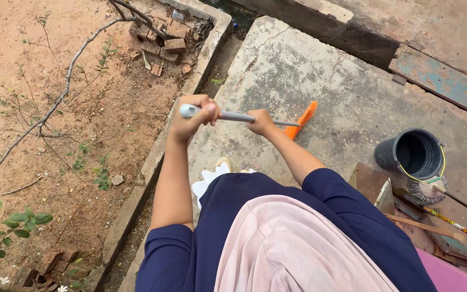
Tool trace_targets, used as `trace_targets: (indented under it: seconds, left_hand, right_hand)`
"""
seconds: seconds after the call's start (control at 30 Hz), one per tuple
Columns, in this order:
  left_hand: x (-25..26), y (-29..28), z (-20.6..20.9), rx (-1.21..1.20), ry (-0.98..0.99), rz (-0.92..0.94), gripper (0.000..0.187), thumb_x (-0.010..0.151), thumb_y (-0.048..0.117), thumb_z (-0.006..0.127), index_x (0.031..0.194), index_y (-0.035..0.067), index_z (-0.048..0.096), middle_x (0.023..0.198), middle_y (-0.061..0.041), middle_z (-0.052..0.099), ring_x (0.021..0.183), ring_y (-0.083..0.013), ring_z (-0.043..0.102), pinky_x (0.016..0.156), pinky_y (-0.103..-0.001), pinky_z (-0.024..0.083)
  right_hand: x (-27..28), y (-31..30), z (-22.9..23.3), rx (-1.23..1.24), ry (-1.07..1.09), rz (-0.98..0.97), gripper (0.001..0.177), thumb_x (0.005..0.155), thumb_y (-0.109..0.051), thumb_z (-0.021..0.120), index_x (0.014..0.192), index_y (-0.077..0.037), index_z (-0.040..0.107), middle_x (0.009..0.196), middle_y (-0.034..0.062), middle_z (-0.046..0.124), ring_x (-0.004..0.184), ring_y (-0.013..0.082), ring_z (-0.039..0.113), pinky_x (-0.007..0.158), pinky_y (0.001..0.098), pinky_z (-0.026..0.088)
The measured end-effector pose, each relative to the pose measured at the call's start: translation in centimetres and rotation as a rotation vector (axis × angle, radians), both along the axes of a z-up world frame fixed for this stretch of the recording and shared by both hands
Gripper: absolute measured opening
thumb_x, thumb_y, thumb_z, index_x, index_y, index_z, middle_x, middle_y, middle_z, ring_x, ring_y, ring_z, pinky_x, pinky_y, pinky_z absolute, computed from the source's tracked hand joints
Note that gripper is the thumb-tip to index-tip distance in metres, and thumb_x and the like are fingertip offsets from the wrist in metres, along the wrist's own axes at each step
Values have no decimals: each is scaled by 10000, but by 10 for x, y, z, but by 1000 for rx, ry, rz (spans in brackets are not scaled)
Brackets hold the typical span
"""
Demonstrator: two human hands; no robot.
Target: The person sweeps debris from a concrete outdoor area into a small hand-held shovel using a long-handled squeegee, then places cleaning tools including a mop and bucket near a pink wall.
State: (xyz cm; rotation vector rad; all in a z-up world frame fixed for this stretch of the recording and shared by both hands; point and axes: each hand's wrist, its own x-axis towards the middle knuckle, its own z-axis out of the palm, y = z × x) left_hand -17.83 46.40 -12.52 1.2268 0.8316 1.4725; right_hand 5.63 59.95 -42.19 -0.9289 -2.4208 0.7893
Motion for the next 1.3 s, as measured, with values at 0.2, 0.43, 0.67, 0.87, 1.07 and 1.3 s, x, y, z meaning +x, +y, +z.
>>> trace_targets:
  seconds: [0.2,0.43,0.67,0.87,1.07,1.3]
  left_hand:
    - [-47,22,69,296,352,-137,356,952,132,681,637,69,527,613,-46,609,566,-140,631,558,-290,499]
    - [-10,137,46,426,551,-460,309,951,224,798,760,82,600,715,-49,615,677,-231,603,642,-356,483]
    - [-89,205,-4,100,273,-399,278,976,194,692,740,61,631,693,-40,680,631,-145,643,598,-298,506]
    - [-146,218,45,227,103,-355,369,1026,98,652,680,81,522,666,-27,625,624,-125,601,704,-337,528]
    - [-110,268,65,416,730,-501,323,914,246,802,725,77,601,654,-55,589,621,-234,589,608,-371,461]
    - [-85,299,24,441,450,-668,345,926,252,794,745,76,558,696,-48,568,676,-245,542,648,-387,445]
  right_hand:
    - [-96,26,54,62,362,-76,279,894,-146,744,713,-55,553,682,174,609,633,354,601,574,438,474]
    - [-110,92,72,-804,519,-47,194,976,-135,631,794,-125,565,757,-2,597,715,93,575,621,329,502]
    - [-70,138,-8,-118,136,-173,99,783,-130,731,759,-91,644,752,133,675,675,315,660,618,409,523]
    - [-139,178,30,107,219,-215,120,750,-104,700,683,-92,601,690,145,639,649,372,637,589,444,500]
    - [-193,228,70,-209,430,-198,164,884,-135,709,821,-64,575,751,62,584,711,179,539,622,380,473]
    - [-132,222,-7,-513,494,-139,133,938,-138,648,806,-121,638,822,29,680,760,128,614,689,350,518]
